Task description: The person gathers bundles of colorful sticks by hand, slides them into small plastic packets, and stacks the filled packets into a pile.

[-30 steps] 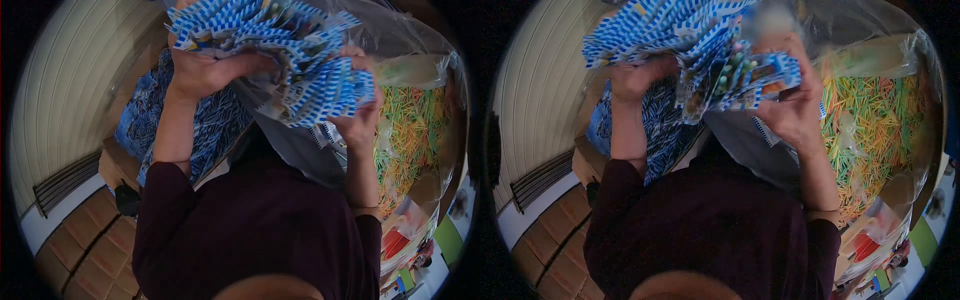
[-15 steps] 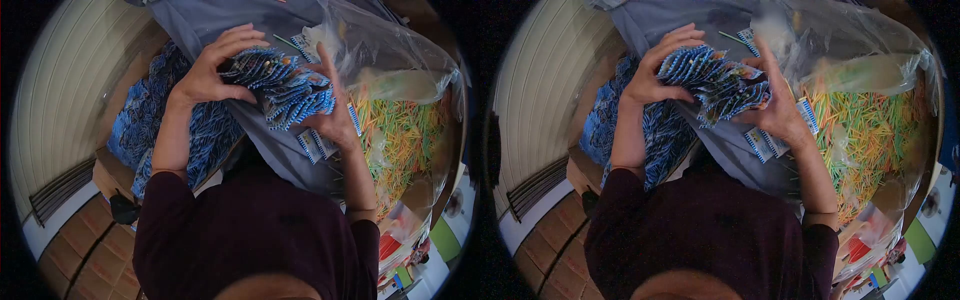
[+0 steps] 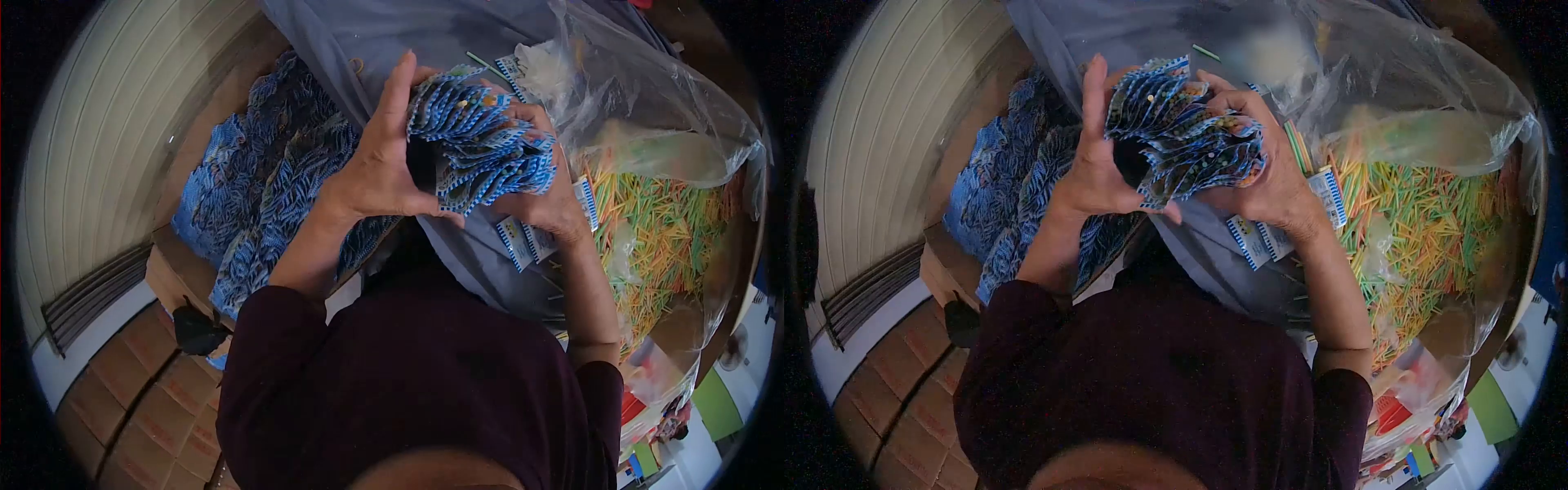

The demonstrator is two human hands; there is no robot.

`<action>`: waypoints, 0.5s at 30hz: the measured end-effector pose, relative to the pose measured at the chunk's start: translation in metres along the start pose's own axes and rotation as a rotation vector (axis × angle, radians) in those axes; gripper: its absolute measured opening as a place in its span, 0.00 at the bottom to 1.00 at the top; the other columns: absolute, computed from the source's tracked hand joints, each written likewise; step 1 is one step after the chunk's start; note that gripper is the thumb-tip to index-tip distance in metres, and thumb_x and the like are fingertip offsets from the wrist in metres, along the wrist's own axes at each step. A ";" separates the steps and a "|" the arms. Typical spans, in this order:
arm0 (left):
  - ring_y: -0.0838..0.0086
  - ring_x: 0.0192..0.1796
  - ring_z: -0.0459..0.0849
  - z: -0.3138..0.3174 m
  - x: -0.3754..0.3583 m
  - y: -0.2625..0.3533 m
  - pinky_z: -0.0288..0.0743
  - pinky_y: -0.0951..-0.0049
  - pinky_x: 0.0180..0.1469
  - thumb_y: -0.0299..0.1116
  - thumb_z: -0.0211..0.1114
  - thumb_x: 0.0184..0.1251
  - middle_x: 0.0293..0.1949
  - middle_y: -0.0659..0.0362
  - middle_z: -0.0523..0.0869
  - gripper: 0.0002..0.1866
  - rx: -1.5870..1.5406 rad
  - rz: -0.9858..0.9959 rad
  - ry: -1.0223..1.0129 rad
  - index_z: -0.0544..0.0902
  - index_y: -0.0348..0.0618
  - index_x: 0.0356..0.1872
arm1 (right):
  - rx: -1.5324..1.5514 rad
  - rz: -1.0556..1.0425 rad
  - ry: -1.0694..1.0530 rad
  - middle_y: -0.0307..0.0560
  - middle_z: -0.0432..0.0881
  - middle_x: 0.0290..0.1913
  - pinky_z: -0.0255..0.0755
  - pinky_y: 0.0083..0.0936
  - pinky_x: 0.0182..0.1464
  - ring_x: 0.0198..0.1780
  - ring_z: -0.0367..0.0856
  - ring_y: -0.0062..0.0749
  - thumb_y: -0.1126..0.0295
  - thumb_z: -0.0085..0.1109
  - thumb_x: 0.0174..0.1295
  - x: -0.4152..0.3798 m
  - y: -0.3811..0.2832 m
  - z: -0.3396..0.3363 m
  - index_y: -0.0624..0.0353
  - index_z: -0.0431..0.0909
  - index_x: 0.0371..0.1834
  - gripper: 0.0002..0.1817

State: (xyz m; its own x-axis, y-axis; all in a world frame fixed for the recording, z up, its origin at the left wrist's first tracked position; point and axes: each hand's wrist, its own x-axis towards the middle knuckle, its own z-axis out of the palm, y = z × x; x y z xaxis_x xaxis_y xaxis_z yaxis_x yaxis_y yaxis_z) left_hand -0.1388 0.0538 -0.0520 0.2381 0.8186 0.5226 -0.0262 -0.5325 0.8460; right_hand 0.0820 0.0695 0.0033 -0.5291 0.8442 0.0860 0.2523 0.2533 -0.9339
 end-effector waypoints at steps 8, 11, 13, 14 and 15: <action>0.57 0.61 0.76 0.000 0.014 0.014 0.69 0.62 0.65 0.42 0.84 0.30 0.63 0.44 0.71 0.72 -0.004 0.118 0.046 0.44 0.37 0.78 | 0.074 -0.130 0.092 0.60 0.72 0.63 0.62 0.41 0.70 0.69 0.69 0.47 0.73 0.81 0.30 -0.003 -0.015 0.006 0.59 0.66 0.56 0.45; 0.57 0.61 0.76 0.003 0.034 0.039 0.69 0.62 0.64 0.44 0.81 0.32 0.62 0.43 0.71 0.70 -0.520 0.216 0.094 0.44 0.37 0.78 | 0.459 -0.346 0.111 0.61 0.71 0.62 0.61 0.48 0.70 0.68 0.69 0.52 0.67 0.79 0.35 -0.005 -0.021 0.005 0.59 0.64 0.58 0.43; 0.57 0.59 0.76 -0.009 0.039 0.021 0.69 0.62 0.64 0.41 0.83 0.32 0.61 0.45 0.71 0.71 0.036 0.313 0.007 0.43 0.39 0.78 | 0.180 -0.201 0.112 0.58 0.71 0.63 0.61 0.45 0.71 0.67 0.70 0.50 0.62 0.83 0.34 -0.005 -0.011 0.001 0.58 0.61 0.62 0.50; 0.55 0.67 0.72 -0.017 0.034 0.014 0.65 0.62 0.69 0.37 0.86 0.31 0.68 0.45 0.67 0.72 0.213 0.200 -0.100 0.43 0.41 0.79 | -0.013 -0.032 0.084 0.58 0.70 0.64 0.61 0.44 0.72 0.67 0.70 0.50 0.59 0.84 0.33 -0.006 -0.003 -0.005 0.59 0.60 0.65 0.54; 0.55 0.67 0.72 -0.016 0.027 0.009 0.65 0.62 0.69 0.37 0.86 0.31 0.68 0.45 0.67 0.72 0.213 0.209 -0.097 0.43 0.41 0.79 | -0.293 0.236 -0.009 0.58 0.69 0.67 0.64 0.42 0.70 0.67 0.71 0.49 0.66 0.85 0.32 -0.004 -0.001 -0.004 0.58 0.54 0.72 0.61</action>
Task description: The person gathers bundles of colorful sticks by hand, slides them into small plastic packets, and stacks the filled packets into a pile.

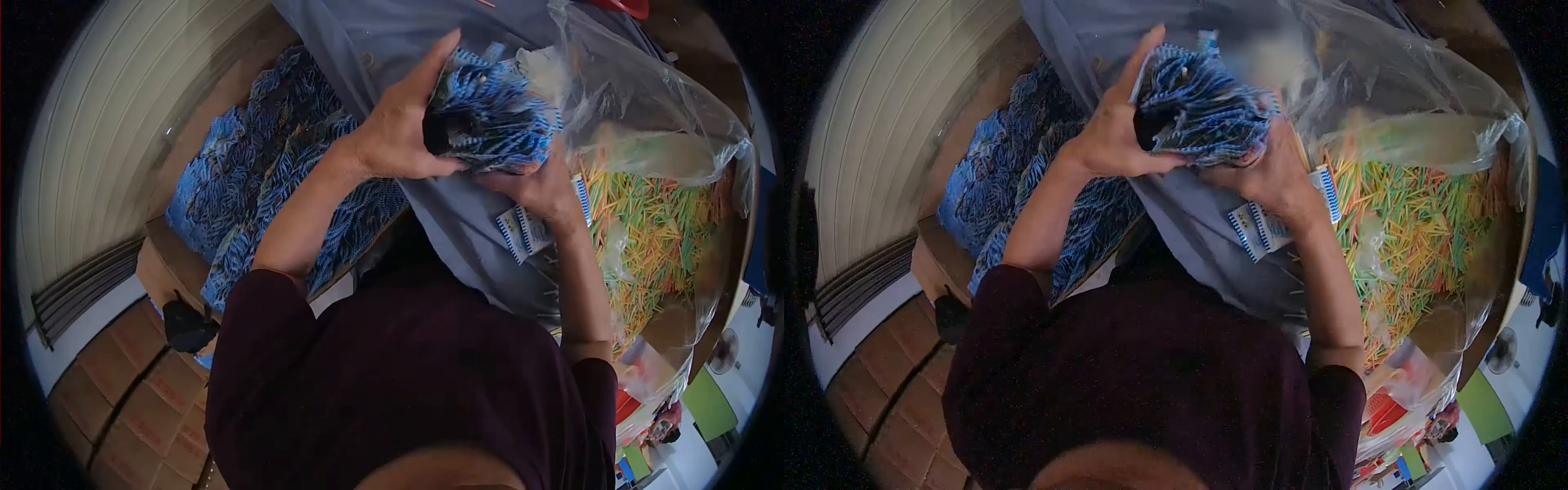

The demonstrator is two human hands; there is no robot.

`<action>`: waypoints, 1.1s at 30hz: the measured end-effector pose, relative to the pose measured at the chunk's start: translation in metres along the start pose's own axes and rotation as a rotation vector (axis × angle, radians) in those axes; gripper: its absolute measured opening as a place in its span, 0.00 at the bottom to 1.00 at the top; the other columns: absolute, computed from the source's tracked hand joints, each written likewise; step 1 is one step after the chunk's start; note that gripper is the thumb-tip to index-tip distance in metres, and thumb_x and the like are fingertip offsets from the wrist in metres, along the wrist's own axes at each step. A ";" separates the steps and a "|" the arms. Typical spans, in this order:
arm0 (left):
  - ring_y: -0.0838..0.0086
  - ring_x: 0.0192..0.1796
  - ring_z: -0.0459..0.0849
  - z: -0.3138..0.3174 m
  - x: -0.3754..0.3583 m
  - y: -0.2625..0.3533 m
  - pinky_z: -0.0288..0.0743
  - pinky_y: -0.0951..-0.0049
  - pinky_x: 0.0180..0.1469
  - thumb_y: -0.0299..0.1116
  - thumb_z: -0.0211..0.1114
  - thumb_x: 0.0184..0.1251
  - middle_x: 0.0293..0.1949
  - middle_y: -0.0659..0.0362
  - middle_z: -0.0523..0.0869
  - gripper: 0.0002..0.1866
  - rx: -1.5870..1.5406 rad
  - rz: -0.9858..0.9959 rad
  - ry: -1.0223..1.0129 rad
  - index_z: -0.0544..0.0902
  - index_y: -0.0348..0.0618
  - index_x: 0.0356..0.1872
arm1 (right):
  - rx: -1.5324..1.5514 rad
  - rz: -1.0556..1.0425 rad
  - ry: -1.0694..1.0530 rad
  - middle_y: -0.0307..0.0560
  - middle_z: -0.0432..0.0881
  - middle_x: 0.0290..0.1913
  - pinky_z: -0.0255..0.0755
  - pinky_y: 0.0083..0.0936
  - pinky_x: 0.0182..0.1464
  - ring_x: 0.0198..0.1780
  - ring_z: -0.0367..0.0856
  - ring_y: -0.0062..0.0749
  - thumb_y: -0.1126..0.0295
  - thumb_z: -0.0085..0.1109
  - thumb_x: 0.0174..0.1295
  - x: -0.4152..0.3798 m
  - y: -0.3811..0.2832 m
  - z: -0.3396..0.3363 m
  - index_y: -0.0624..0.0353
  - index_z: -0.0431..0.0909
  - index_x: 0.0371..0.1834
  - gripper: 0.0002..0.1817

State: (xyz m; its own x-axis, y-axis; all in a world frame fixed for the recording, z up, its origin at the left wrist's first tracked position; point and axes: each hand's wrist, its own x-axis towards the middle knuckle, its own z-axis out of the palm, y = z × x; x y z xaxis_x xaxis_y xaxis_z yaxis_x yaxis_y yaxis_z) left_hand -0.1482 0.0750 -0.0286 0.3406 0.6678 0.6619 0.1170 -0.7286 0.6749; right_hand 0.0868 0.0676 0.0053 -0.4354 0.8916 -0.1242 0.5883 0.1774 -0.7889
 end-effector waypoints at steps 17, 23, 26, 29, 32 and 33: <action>0.63 0.67 0.72 -0.005 0.007 -0.008 0.63 0.64 0.72 0.42 0.88 0.34 0.65 0.49 0.72 0.68 -0.428 -0.197 -0.086 0.51 0.41 0.77 | 0.154 -0.344 0.215 0.57 0.67 0.70 0.66 0.40 0.69 0.68 0.70 0.48 0.72 0.85 0.26 -0.007 0.003 -0.002 0.58 0.52 0.76 0.67; 0.71 0.59 0.79 -0.016 0.033 0.008 0.71 0.70 0.64 0.41 0.73 0.62 0.56 0.54 0.81 0.36 -0.456 -0.485 -0.094 0.69 0.36 0.69 | 0.064 -0.328 0.168 0.56 0.69 0.68 0.64 0.41 0.70 0.69 0.69 0.51 0.72 0.82 0.30 -0.009 0.000 -0.006 0.57 0.60 0.73 0.58; 0.76 0.55 0.81 -0.014 0.040 0.013 0.74 0.75 0.59 0.34 0.67 0.69 0.53 0.56 0.83 0.25 -0.335 -0.576 -0.128 0.75 0.35 0.63 | -0.037 -0.390 0.176 0.57 0.67 0.69 0.65 0.42 0.70 0.70 0.67 0.53 0.74 0.81 0.31 -0.009 -0.005 -0.008 0.55 0.60 0.73 0.57; 0.78 0.53 0.81 -0.014 0.040 0.010 0.74 0.78 0.57 0.31 0.63 0.70 0.52 0.57 0.84 0.21 -0.353 -0.566 -0.146 0.77 0.35 0.61 | -0.095 -0.394 0.151 0.57 0.63 0.71 0.66 0.44 0.69 0.71 0.65 0.57 0.76 0.80 0.30 -0.009 -0.015 -0.014 0.50 0.60 0.74 0.59; 0.79 0.53 0.81 -0.017 0.039 0.008 0.74 0.78 0.57 0.30 0.61 0.71 0.52 0.58 0.84 0.20 -0.405 -0.554 -0.144 0.78 0.35 0.61 | -0.200 -0.388 0.090 0.58 0.60 0.73 0.67 0.43 0.68 0.70 0.65 0.58 0.76 0.80 0.28 -0.005 -0.021 -0.023 0.45 0.60 0.74 0.61; 0.79 0.53 0.81 -0.018 0.039 0.008 0.74 0.78 0.57 0.29 0.60 0.71 0.52 0.58 0.84 0.19 -0.422 -0.562 -0.145 0.78 0.36 0.61 | -0.200 -0.391 0.087 0.58 0.60 0.73 0.67 0.43 0.68 0.70 0.65 0.58 0.76 0.80 0.28 -0.004 -0.025 -0.026 0.45 0.60 0.74 0.61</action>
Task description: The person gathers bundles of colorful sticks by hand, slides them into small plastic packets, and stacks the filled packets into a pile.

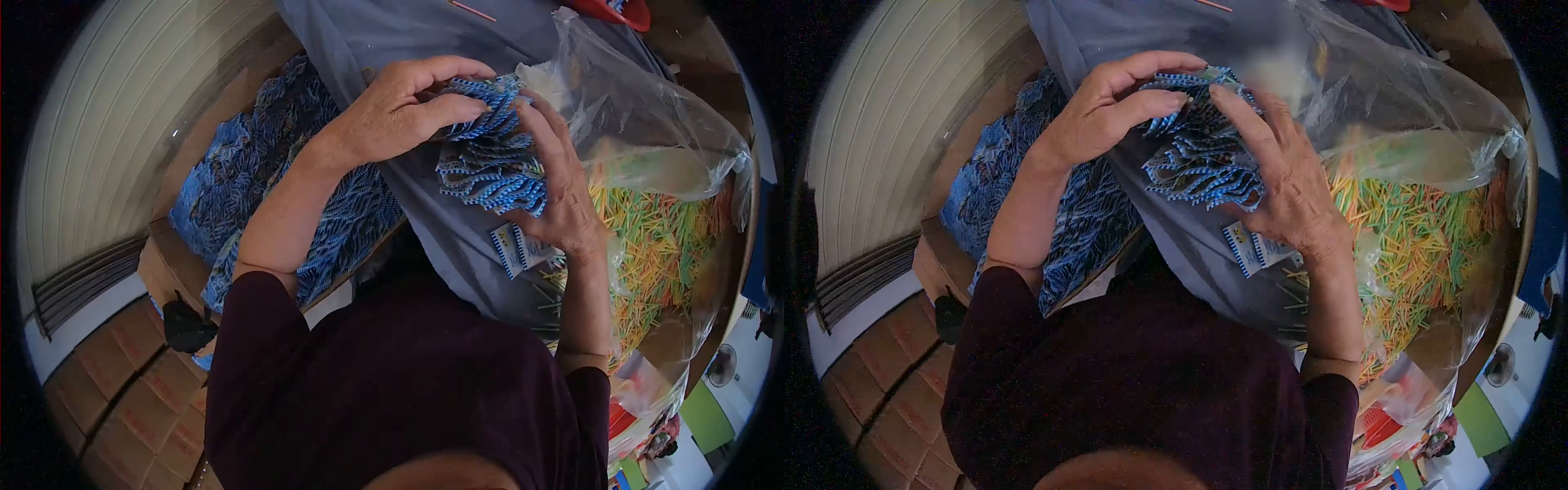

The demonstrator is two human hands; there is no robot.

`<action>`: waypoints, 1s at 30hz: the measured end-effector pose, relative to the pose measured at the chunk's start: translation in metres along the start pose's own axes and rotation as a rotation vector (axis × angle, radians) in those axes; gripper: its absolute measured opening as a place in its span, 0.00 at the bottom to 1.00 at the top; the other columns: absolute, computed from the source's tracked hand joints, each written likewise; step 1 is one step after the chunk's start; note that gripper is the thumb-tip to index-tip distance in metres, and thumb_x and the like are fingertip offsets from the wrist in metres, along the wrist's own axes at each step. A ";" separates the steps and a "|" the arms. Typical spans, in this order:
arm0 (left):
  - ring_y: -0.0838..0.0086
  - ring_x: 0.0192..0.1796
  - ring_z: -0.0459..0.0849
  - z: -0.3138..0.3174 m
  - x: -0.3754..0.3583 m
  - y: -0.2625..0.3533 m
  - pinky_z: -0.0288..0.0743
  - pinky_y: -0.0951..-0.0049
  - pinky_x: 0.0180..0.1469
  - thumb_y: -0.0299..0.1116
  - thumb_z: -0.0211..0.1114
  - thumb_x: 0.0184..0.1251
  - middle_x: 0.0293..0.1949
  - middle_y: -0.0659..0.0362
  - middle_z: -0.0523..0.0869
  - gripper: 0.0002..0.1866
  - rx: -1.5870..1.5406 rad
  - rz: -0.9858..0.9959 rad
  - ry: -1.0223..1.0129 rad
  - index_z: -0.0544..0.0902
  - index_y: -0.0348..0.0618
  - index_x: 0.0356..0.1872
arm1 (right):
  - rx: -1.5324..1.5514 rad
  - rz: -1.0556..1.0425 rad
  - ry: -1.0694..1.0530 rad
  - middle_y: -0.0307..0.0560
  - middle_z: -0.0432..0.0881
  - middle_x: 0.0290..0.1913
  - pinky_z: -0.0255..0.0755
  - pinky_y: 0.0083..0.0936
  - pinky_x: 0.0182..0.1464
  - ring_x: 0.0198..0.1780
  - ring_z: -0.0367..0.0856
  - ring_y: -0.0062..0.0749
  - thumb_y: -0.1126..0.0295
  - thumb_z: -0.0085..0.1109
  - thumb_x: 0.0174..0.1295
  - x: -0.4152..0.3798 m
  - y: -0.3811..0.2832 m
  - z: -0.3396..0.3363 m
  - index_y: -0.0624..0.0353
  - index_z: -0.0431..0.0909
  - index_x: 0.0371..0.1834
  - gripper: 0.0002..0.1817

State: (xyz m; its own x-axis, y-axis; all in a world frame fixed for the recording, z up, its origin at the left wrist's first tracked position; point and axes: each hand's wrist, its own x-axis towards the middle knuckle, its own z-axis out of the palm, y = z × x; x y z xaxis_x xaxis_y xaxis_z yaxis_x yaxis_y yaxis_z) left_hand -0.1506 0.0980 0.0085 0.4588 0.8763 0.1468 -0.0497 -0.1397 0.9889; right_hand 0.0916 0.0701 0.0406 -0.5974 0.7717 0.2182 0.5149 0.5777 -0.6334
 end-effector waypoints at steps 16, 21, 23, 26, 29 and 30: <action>0.78 0.52 0.82 0.004 0.001 0.005 0.77 0.76 0.56 0.27 0.56 0.72 0.51 0.57 0.85 0.20 0.045 -0.005 -0.037 0.76 0.36 0.63 | -0.024 0.040 -0.055 0.59 0.65 0.68 0.71 0.44 0.65 0.66 0.69 0.62 0.76 0.79 0.30 0.001 0.001 0.002 0.44 0.68 0.66 0.51; 0.78 0.52 0.82 0.005 0.002 0.010 0.76 0.76 0.57 0.28 0.61 0.70 0.51 0.57 0.84 0.22 0.080 -0.033 -0.052 0.75 0.36 0.64 | -0.031 0.037 -0.042 0.60 0.66 0.68 0.70 0.44 0.65 0.67 0.69 0.62 0.76 0.79 0.31 0.001 -0.002 0.003 0.44 0.68 0.66 0.50; 0.78 0.52 0.81 0.007 0.002 0.011 0.76 0.76 0.57 0.27 0.62 0.69 0.51 0.57 0.84 0.23 0.151 0.016 -0.054 0.75 0.36 0.64 | -0.031 0.069 -0.041 0.61 0.66 0.68 0.70 0.45 0.65 0.66 0.69 0.63 0.76 0.79 0.31 0.001 -0.004 0.003 0.44 0.68 0.66 0.50; 0.77 0.53 0.81 0.006 0.004 0.008 0.75 0.76 0.57 0.26 0.64 0.67 0.52 0.57 0.83 0.24 0.162 0.052 -0.069 0.75 0.37 0.64 | -0.027 0.042 -0.036 0.62 0.66 0.68 0.70 0.45 0.65 0.66 0.69 0.64 0.76 0.79 0.31 0.000 -0.001 0.004 0.44 0.67 0.68 0.52; 0.77 0.54 0.81 0.005 0.003 0.008 0.75 0.76 0.58 0.26 0.64 0.67 0.53 0.57 0.83 0.24 0.031 0.014 -0.092 0.75 0.36 0.64 | -0.026 0.054 -0.039 0.62 0.65 0.68 0.70 0.46 0.65 0.67 0.68 0.64 0.76 0.79 0.31 0.002 -0.003 0.004 0.42 0.65 0.71 0.54; 0.77 0.54 0.80 0.004 0.003 0.009 0.75 0.75 0.58 0.26 0.64 0.68 0.54 0.57 0.82 0.24 -0.039 -0.009 -0.101 0.74 0.36 0.65 | -0.027 0.052 -0.038 0.62 0.65 0.68 0.70 0.46 0.65 0.67 0.68 0.64 0.76 0.79 0.31 0.002 -0.004 0.005 0.42 0.65 0.71 0.54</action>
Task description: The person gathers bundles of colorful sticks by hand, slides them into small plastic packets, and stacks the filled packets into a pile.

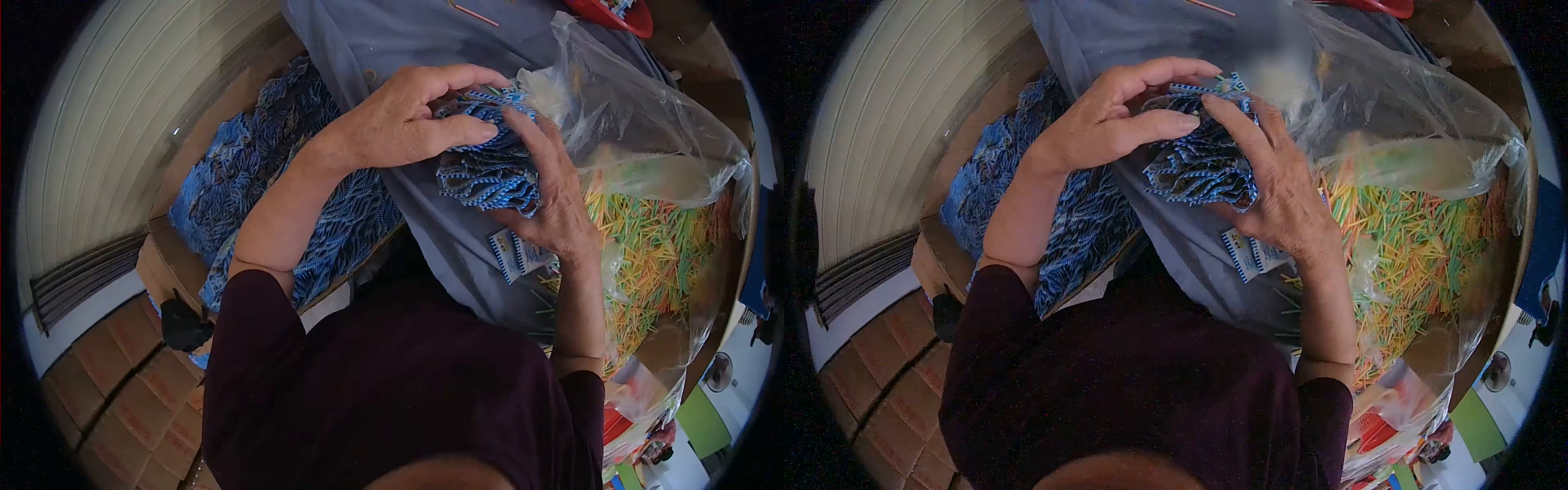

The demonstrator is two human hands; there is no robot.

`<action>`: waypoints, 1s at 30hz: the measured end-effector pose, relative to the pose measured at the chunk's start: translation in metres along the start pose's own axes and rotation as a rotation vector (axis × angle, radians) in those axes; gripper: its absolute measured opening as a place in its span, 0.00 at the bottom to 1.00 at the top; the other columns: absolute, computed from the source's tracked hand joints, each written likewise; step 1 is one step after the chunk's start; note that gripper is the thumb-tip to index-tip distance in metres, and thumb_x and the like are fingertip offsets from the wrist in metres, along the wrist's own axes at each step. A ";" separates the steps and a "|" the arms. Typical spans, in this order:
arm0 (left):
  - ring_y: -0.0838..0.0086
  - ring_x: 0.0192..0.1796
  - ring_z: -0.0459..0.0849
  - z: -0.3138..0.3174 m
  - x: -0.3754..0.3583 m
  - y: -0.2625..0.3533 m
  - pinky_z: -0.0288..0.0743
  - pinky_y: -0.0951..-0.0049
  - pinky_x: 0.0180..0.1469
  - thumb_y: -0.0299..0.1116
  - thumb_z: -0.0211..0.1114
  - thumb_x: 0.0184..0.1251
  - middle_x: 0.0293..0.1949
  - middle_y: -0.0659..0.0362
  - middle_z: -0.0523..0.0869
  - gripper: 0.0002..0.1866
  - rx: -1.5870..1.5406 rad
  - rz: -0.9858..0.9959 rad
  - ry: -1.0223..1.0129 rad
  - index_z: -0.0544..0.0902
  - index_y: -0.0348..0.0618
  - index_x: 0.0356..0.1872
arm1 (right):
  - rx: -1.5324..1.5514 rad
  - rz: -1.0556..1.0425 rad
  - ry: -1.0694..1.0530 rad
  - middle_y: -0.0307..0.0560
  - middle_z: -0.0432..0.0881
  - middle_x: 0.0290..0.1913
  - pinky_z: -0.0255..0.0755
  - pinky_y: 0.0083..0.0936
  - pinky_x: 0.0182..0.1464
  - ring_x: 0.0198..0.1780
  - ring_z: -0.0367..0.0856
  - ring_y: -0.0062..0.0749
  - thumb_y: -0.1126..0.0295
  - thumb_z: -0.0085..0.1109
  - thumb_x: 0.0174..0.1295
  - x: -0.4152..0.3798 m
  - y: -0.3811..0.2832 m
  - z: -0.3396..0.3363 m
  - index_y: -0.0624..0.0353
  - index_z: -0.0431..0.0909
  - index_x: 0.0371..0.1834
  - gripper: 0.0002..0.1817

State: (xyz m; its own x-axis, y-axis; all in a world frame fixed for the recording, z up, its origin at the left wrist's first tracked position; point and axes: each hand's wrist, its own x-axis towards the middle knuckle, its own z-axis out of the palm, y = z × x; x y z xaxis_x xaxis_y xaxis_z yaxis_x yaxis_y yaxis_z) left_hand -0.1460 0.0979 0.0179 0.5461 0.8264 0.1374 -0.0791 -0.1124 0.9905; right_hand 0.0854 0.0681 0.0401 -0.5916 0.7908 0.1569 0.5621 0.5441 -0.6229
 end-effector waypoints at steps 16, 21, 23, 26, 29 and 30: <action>0.77 0.56 0.81 -0.007 0.000 -0.007 0.74 0.75 0.60 0.28 0.57 0.71 0.54 0.57 0.84 0.22 0.059 -0.034 0.035 0.75 0.36 0.64 | -0.038 0.000 -0.002 0.63 0.66 0.67 0.71 0.46 0.65 0.65 0.70 0.64 0.74 0.79 0.32 -0.001 0.002 0.002 0.41 0.65 0.72 0.55; 0.78 0.54 0.81 -0.008 0.000 -0.004 0.75 0.77 0.59 0.28 0.57 0.72 0.53 0.58 0.84 0.21 0.078 -0.078 0.025 0.75 0.36 0.65 | -0.046 0.016 -0.017 0.63 0.66 0.67 0.71 0.45 0.64 0.65 0.70 0.64 0.73 0.79 0.33 -0.001 0.000 0.002 0.42 0.67 0.70 0.52; 0.78 0.54 0.81 -0.006 0.000 -0.004 0.75 0.77 0.58 0.28 0.57 0.72 0.52 0.58 0.84 0.21 0.074 -0.065 0.018 0.75 0.36 0.65 | -0.062 0.004 -0.018 0.63 0.66 0.67 0.71 0.45 0.64 0.65 0.70 0.64 0.73 0.79 0.32 -0.001 -0.001 0.001 0.42 0.68 0.69 0.52; 0.79 0.53 0.81 -0.003 0.000 -0.003 0.75 0.77 0.58 0.27 0.57 0.72 0.52 0.58 0.84 0.21 0.062 -0.055 0.014 0.75 0.36 0.65 | -0.066 0.009 -0.005 0.63 0.66 0.67 0.71 0.45 0.64 0.65 0.70 0.64 0.72 0.79 0.32 -0.002 0.000 0.003 0.43 0.68 0.68 0.51; 0.79 0.53 0.81 -0.004 0.000 -0.003 0.75 0.77 0.58 0.27 0.57 0.72 0.52 0.58 0.84 0.21 0.059 -0.058 0.017 0.74 0.36 0.65 | -0.048 0.010 -0.003 0.64 0.66 0.67 0.71 0.45 0.64 0.65 0.70 0.64 0.72 0.79 0.32 -0.001 0.001 0.005 0.43 0.68 0.68 0.51; 0.79 0.53 0.81 -0.004 0.001 -0.003 0.75 0.77 0.58 0.27 0.57 0.72 0.52 0.58 0.84 0.21 0.064 -0.056 0.014 0.74 0.36 0.65 | -0.048 0.010 -0.004 0.64 0.66 0.67 0.71 0.45 0.64 0.65 0.70 0.64 0.72 0.79 0.32 -0.002 0.001 0.004 0.43 0.68 0.68 0.51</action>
State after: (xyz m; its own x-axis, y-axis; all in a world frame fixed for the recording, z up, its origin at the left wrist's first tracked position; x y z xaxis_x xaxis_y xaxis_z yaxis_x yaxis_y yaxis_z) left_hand -0.1489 0.1011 0.0152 0.5364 0.8400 0.0818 0.0048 -0.1000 0.9950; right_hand 0.0841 0.0660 0.0360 -0.5881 0.7953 0.1473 0.5952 0.5488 -0.5870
